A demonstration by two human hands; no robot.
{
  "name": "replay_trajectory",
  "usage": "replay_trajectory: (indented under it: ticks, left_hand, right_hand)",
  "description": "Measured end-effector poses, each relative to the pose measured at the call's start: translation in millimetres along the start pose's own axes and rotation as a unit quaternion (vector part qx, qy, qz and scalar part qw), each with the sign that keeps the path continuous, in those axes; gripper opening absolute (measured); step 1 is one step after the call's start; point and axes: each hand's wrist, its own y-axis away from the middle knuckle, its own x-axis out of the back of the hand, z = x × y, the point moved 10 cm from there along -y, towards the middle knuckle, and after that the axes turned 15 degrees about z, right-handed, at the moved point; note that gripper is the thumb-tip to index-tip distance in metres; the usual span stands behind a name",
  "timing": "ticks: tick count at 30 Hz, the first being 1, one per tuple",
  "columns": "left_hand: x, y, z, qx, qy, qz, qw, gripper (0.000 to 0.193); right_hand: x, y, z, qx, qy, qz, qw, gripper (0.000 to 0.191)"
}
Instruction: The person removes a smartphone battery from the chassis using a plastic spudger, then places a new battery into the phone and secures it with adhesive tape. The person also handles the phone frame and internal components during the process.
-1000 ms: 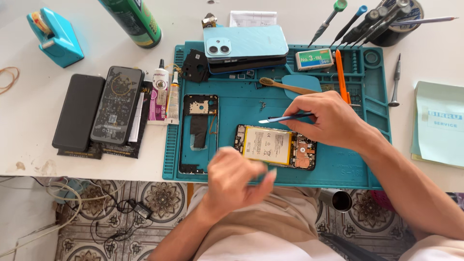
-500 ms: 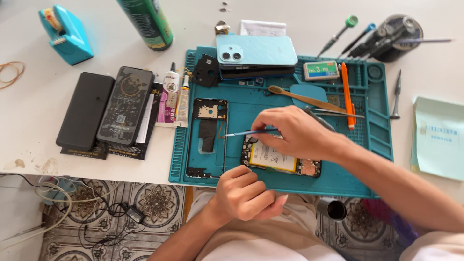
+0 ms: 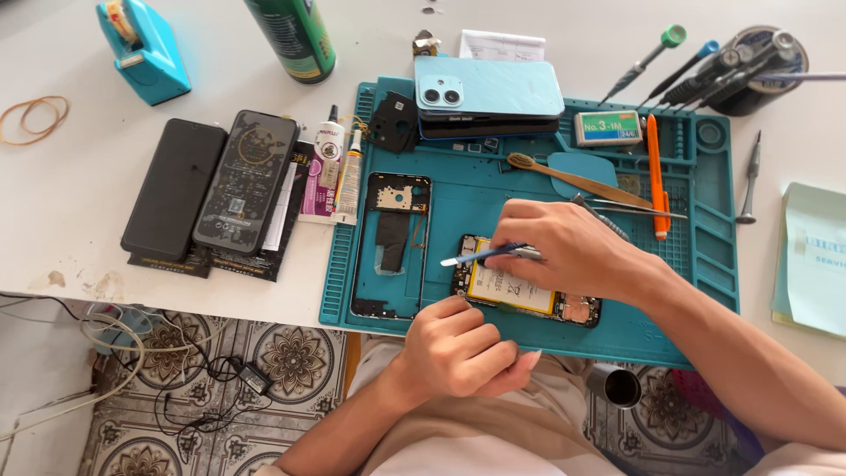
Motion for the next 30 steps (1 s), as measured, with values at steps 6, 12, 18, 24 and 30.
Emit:
replay_trajectory:
  ticks: [6, 12, 18, 24, 30]
  left_hand:
    - [-1, -1, 1, 0.001, 0.004, 0.000, 1.000, 0.040]
    - [-1, 1, -1, 0.004, 0.010, 0.003, 1.000, 0.039]
    - [-2, 2, -1, 0.001, 0.002, 0.002, 1.000, 0.039]
    - [-1, 2, -1, 0.002, 0.002, 0.002, 1.000, 0.040]
    - [-3, 2, -1, -0.003, -0.003, 0.003, 1.000, 0.038]
  right_hand:
    - [-9, 2, -2, -0.018, -0.023, -0.018, 0.999, 0.026]
    - [-9, 1, 8, -0.104, -0.162, 0.040, 0.980, 0.021]
    - [-10, -4, 5, -0.075, -0.174, 0.086, 0.978, 0.019]
    - [-5, -5, 0, -0.039, -0.146, 0.112, 0.982, 0.017]
    - [-3, -6, 2, -0.048, -0.130, 0.120, 0.983, 0.016]
